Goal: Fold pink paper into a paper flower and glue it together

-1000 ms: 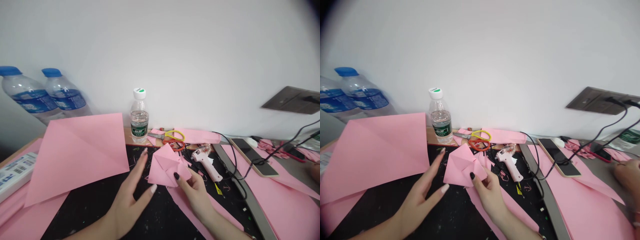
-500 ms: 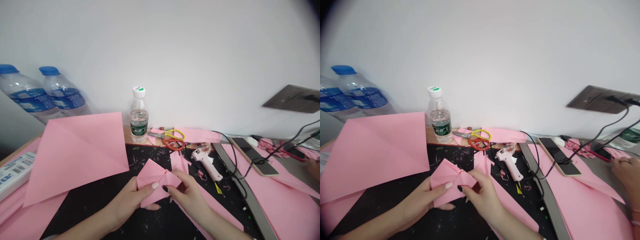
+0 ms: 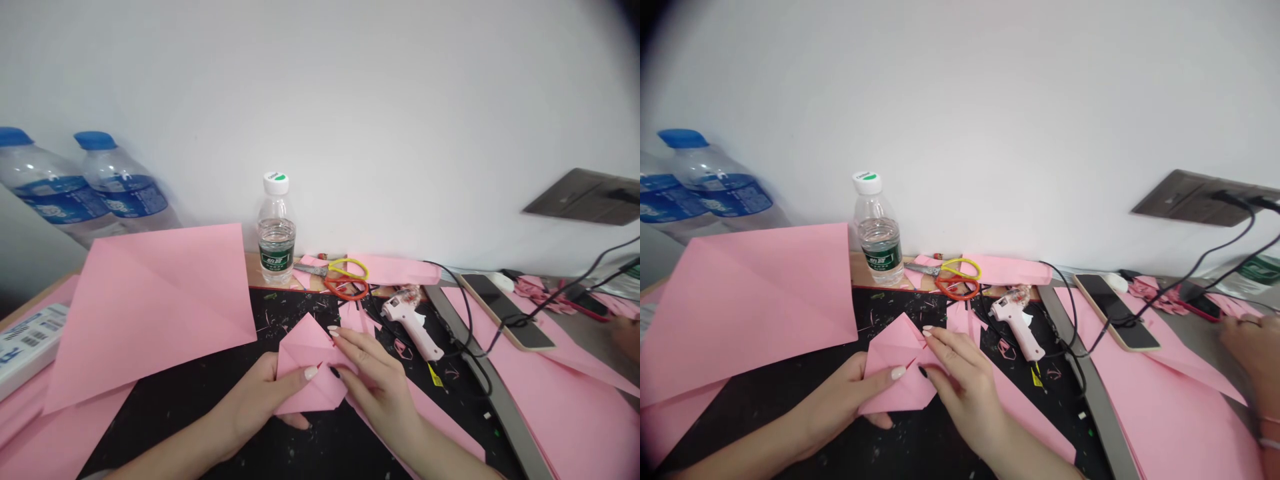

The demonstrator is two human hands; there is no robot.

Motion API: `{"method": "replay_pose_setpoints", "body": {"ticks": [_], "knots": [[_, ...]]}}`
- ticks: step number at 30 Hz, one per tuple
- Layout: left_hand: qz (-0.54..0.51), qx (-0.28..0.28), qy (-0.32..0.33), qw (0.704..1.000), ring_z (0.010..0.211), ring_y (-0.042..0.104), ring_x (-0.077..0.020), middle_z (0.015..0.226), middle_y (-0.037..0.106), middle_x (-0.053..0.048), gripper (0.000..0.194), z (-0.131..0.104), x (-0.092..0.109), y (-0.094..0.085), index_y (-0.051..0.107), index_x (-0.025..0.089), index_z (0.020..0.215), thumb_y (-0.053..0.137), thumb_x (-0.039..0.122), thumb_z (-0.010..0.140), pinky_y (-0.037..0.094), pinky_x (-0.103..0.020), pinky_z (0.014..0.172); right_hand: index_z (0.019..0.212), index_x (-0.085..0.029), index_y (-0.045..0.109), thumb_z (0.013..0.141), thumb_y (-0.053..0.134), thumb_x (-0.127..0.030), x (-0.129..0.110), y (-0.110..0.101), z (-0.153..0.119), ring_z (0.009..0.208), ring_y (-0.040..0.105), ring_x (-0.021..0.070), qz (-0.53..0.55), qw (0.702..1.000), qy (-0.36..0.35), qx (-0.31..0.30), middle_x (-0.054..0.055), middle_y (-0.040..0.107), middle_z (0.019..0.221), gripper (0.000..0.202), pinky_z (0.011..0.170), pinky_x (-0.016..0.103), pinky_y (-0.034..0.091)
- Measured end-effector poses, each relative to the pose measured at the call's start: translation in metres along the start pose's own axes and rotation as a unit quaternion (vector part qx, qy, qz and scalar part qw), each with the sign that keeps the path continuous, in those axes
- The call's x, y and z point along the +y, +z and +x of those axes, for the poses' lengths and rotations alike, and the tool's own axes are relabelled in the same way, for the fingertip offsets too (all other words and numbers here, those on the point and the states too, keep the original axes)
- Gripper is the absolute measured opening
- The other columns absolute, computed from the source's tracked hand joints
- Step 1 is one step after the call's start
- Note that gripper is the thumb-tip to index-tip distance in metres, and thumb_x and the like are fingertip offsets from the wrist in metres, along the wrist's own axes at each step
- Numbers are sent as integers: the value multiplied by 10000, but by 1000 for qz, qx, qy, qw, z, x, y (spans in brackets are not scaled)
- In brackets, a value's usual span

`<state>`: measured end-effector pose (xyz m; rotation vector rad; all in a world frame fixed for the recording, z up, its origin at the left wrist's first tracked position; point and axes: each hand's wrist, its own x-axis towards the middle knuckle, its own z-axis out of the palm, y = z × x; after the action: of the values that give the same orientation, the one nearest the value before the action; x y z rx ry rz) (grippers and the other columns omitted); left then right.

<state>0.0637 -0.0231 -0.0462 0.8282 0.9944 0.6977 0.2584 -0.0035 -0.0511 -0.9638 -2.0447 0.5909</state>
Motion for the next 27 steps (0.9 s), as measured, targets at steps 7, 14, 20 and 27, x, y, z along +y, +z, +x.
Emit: {"method": "replay_pose_setpoints", "body": {"ticks": [7, 14, 20, 27], "knots": [[19, 8, -8, 1000, 680, 604, -165, 759, 688, -60, 324, -2, 4, 2, 696, 125, 999, 631, 348, 772, 536, -220, 541, 1193, -245, 565, 816, 576, -155, -1, -1, 0, 1090, 556, 234, -10, 1000, 4, 7, 91, 613, 1177, 388, 907, 399, 475], [-9, 20, 1, 1000, 668, 601, -151, 746, 688, -56, 333, 0, 0, 1, 701, 138, 977, 606, 396, 790, 532, -203, 522, 1218, -236, 546, 818, 572, -142, -1, -1, 1, 1107, 543, 237, -37, 999, -22, 9, 100, 583, 1220, 412, 921, 405, 459], [-19, 25, -5, 1000, 692, 607, -158, 791, 702, -70, 352, 1, -1, 0, 690, 129, 994, 603, 404, 792, 533, -206, 525, 1187, -212, 574, 806, 576, -109, 0, -2, 1, 1116, 523, 236, -47, 998, -38, 16, 104, 569, 1236, 394, 930, 392, 444], [6, 19, -3, 1000, 719, 603, -173, 821, 698, -85, 389, 0, 1, 2, 679, 121, 1020, 586, 424, 795, 534, -215, 534, 940, -230, 664, 770, 621, -128, -5, -3, 4, 1059, 559, 233, 80, 994, 72, 25, 85, 628, 1118, 203, 902, 389, 455]]}}
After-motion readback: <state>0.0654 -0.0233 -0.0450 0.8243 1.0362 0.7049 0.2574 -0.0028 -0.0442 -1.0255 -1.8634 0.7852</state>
